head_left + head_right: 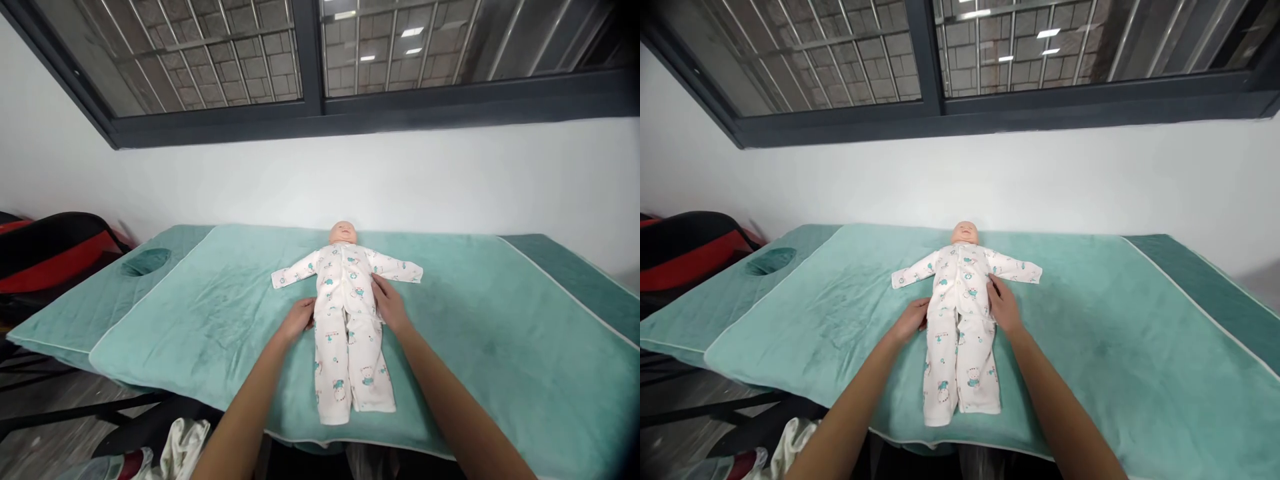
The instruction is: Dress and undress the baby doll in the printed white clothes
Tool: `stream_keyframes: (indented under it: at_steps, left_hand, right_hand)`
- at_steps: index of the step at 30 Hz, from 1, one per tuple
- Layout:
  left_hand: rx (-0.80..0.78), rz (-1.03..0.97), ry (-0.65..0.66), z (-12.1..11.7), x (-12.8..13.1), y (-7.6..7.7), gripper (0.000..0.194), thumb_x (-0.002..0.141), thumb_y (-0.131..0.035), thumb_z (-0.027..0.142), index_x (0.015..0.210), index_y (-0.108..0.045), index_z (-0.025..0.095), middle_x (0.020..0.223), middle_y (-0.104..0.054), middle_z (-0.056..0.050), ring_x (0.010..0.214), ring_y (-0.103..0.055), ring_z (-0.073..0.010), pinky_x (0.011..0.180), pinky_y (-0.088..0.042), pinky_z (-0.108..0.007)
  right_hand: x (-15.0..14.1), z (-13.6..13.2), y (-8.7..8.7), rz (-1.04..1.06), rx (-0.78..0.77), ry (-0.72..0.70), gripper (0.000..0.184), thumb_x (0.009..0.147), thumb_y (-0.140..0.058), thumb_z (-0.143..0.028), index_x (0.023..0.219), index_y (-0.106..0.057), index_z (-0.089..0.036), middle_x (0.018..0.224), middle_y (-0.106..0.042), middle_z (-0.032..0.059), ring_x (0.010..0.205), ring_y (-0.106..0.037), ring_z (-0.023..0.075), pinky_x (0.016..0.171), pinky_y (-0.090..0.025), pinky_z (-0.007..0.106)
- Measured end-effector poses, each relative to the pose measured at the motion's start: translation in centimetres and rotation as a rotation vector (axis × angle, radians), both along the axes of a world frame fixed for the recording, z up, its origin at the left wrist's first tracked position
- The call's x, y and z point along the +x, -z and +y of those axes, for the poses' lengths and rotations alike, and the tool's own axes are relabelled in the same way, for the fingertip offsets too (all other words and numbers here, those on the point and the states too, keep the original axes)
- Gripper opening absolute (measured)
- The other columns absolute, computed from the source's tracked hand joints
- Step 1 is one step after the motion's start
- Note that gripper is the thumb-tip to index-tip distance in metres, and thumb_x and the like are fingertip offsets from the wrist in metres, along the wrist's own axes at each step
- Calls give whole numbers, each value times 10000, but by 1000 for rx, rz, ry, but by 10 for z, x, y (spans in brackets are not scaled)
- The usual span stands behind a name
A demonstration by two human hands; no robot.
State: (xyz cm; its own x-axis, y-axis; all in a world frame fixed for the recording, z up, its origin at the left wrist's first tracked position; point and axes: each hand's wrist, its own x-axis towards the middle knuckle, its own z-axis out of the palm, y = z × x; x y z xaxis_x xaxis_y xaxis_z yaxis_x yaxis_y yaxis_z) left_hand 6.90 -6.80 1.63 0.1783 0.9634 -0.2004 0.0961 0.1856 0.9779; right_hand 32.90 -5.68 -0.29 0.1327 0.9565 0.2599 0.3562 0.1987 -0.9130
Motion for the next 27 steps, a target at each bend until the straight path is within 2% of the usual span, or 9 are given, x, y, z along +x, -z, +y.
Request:
stream_keyframes:
  at_steps: [3, 6, 9, 11, 15, 19, 22, 25, 27]
  left_hand:
    - [129, 132, -146, 8, -21, -1, 230, 799, -648, 353, 934, -655, 167, 752, -587, -31, 631, -535, -157, 526, -399, -255]
    - [403, 456, -407, 27, -53, -1, 452, 805, -634, 264, 1247, -572, 194, 1166, -571, -113, 1078, -557, -257, 844, -480, -343]
    - [482, 879, -473, 48, -78, 3, 551, 821, -623, 269, 1348, -520, 143, 1243, -526, -172, 1199, -497, -333, 997, -422, -443]
    - [452, 1011, -433, 57, -84, 6, 508, 861, -579, 298, 1345, -543, 145, 1197, -550, -173, 1163, -515, -344, 990, -422, -461]
    - [454, 1043, -477, 61, -82, 13, 471, 909, -515, 348, 1348, -564, 186, 1189, -569, -153, 1112, -554, -314, 919, -466, -413]
    - [440, 983, -576, 62, -85, 17, 464, 913, -498, 317, 1340, -579, 153, 1106, -623, -135, 1038, -595, -286, 908, -476, -384]
    - [467, 942, -604, 64, -89, 19, 392, 890, -504, 247, 1238, -658, 154, 1029, -649, -113, 974, -613, -271, 894, -480, -370]
    - [507, 927, -640, 63, -90, 20, 354, 870, -503, 196, 1163, -696, 150, 996, -648, -105, 947, -615, -260, 890, -482, -365]
    - [517, 938, -672, 63, -89, 21, 354, 871, -491, 179, 1160, -691, 139, 1016, -642, -114, 968, -608, -262, 908, -479, -373]
  right_hand:
    - [30, -5, 3, -290, 74, -48, 424, 958, -446, -447, 1275, -621, -227, 1311, -640, 98, 1207, -588, 281, 1044, -447, 473]
    - [76, 6, 1, -561, 120, 203, 401, 948, -452, -421, 1218, -627, -182, 1278, -627, 155, 1220, -549, 303, 1003, -440, 446]
    - [119, 24, -3, -658, -108, 505, 446, 930, -475, -501, 1161, -627, -150, 1167, -654, 179, 1058, -608, 304, 812, -465, 395]
    - [135, 36, -6, -702, -285, 484, 444, 932, -457, -553, 1043, -663, -176, 1033, -691, 141, 915, -632, 276, 688, -424, 357]
    - [141, 54, -8, -833, -359, 349, 413, 966, -408, -505, 922, -685, -201, 970, -707, 111, 847, -623, 236, 619, -331, 317]
    - [141, 65, -7, -825, -342, 367, 367, 979, -391, -421, 943, -673, -188, 977, -712, 113, 841, -618, 221, 622, -303, 295]
    - [144, 66, -7, -772, -335, 372, 394, 981, -381, -473, 932, -653, -194, 936, -711, 99, 806, -612, 217, 617, -306, 294]
    - [146, 61, -4, -717, -329, 305, 393, 900, -499, -583, 891, -622, -210, 853, -694, 61, 742, -595, 213, 601, -305, 291]
    - [149, 58, -1, -659, -285, 257, 331, 848, -584, -546, 900, -599, -219, 860, -687, 39, 744, -593, 203, 613, -323, 285]
